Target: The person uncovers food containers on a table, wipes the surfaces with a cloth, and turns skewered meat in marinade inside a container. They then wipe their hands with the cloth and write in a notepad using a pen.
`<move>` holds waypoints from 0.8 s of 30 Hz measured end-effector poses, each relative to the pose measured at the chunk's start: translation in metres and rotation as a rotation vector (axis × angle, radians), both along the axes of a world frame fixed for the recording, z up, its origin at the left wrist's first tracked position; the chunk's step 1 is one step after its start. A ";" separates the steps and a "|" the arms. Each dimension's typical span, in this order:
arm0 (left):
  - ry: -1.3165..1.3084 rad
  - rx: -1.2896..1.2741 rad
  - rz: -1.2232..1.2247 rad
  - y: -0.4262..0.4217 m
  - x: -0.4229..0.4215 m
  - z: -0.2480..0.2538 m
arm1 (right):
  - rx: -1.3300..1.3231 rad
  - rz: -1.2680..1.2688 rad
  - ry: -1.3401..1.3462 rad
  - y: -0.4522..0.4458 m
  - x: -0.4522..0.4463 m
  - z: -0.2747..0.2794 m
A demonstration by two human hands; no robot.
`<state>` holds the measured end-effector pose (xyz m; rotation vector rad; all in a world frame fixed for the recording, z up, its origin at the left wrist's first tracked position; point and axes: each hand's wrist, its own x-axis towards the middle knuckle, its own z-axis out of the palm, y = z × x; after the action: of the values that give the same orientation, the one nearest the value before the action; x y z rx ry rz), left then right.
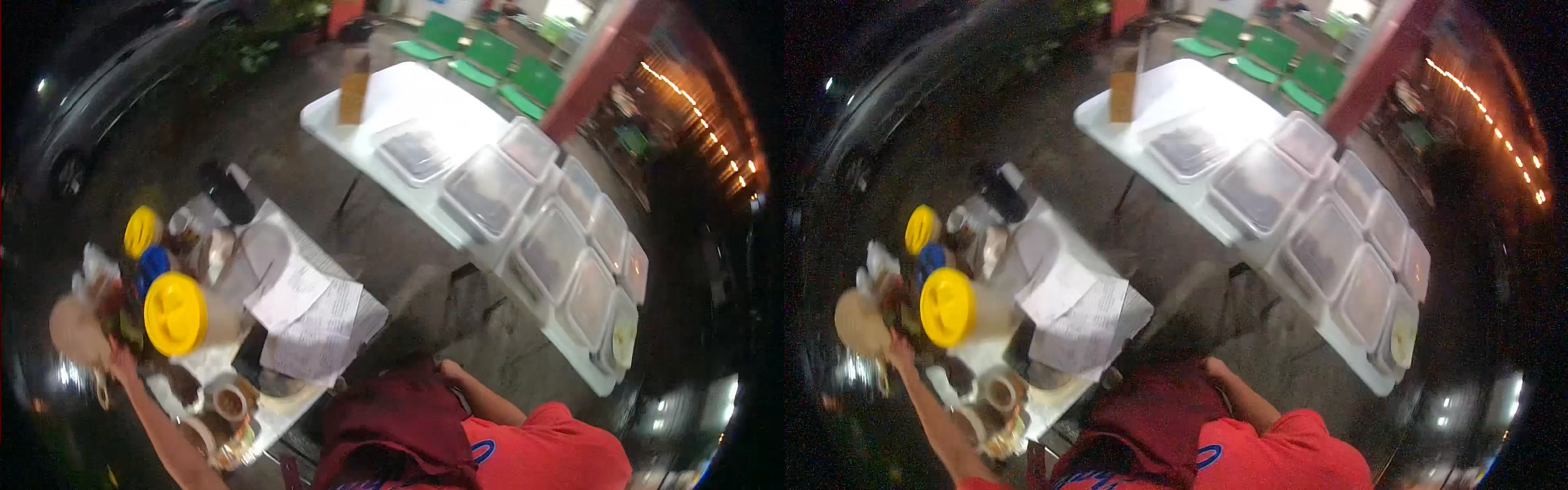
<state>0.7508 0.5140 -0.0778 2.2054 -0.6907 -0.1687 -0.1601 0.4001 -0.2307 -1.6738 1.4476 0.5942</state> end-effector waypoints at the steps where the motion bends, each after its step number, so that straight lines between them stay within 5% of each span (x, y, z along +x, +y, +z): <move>1: -0.040 0.084 0.023 -0.011 0.007 0.000 | 0.004 0.030 0.022 -0.006 0.014 0.014; 2: -0.049 0.129 0.041 -0.023 0.015 -0.007 | -0.170 0.062 -0.107 0.006 -0.008 -0.048; 5: -0.018 0.202 0.078 -0.047 0.019 -0.022 | -0.075 -0.176 0.051 0.023 0.011 0.000; 6: -0.002 0.216 0.075 -0.058 0.019 -0.024 | -0.045 -0.224 -0.051 0.023 0.021 0.060; 8: 0.024 0.243 0.075 -0.073 0.020 -0.029 | 0.103 -0.497 0.025 0.047 0.005 0.048; 10: 0.042 0.248 0.068 -0.083 0.024 -0.031 | -0.001 -0.241 0.147 0.066 -0.011 0.041; 17: 0.080 0.255 0.039 -0.105 0.028 -0.038 | 0.099 -0.161 0.224 0.108 -0.046 -0.008; 19: 0.088 0.251 0.033 -0.107 0.029 -0.040 | 0.044 -0.326 0.216 0.099 -0.028 0.012; 24: 0.103 0.250 0.014 -0.114 0.028 -0.046 | -0.040 -0.237 0.100 0.056 0.032 0.065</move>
<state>0.7786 0.3998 -0.1233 2.4192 -0.6246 -0.3773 -0.1283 0.4559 -0.1656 -1.4920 1.7107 0.5256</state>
